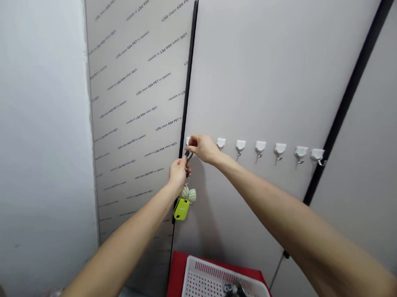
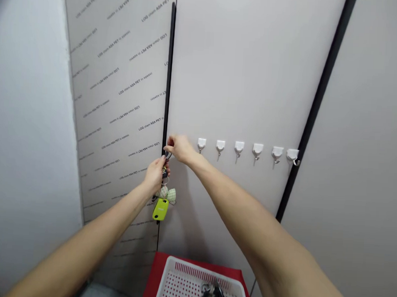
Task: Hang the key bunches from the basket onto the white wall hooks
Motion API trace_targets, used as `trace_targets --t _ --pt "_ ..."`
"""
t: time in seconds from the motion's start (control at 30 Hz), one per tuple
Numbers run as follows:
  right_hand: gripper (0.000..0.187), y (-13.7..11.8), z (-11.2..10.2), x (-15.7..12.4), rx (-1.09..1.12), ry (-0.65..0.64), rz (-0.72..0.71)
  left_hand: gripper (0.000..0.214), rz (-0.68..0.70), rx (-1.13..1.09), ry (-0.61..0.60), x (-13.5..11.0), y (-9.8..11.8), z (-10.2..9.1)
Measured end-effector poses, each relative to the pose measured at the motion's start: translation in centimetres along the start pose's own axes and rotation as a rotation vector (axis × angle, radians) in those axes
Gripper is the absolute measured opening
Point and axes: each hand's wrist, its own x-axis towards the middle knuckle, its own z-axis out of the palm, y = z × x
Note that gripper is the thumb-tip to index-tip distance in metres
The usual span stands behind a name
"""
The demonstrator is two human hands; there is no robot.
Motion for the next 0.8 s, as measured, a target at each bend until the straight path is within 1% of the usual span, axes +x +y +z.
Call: trace_targets --t 0.1,0.17,0.23,0.3,0.4,0.47,0.53,0.6,0.7,0.8 --pt "0.013 0.2 0.6 1.5 -0.116 0.021 0.020 0.023 0.038 -0.005 0.053 1.4 0.3 0.2" --pt "0.014 0.5 1.1 2.1 -0.169 0.014 0.042 0.024 0.025 -0.010 0.073 2.0 0.1 0.1" --pt "0.015 0.7 1.7 2.3 -0.230 -0.004 0.062 0.024 -0.007 -0.006 0.065 2.3 -0.4 0.0" --pt "0.015 0.8 2.2 2.1 -0.310 -0.026 0.053 0.025 -0.022 -0.005 0.038 2.4 -1.2 -0.2" --pt "0.016 0.7 2.8 1.2 -0.442 -0.045 -0.026 0.026 -0.038 -0.001 -0.004 2.3 -2.5 -0.3" --pt "0.018 0.7 3.0 0.7 -0.500 -0.037 -0.062 0.027 -0.057 0.016 -0.024 2.1 -3.0 -0.4" --pt "0.021 0.8 3.1 0.3 -0.528 -0.030 -0.062 0.028 -0.062 0.034 -0.028 2.0 -3.2 -0.5" --pt "0.023 0.9 3.0 0.3 -0.544 -0.046 -0.046 0.028 -0.044 0.055 -0.028 1.9 -3.1 -0.5" --pt "0.023 0.9 2.8 0.7 -0.566 -0.072 0.014 0.027 -0.018 0.088 -0.020 2.0 -2.8 -0.3" --pt "0.023 0.7 2.5 1.3 -0.585 -0.049 0.078 0.025 -0.023 0.113 -0.005 2.1 -2.6 -0.2"
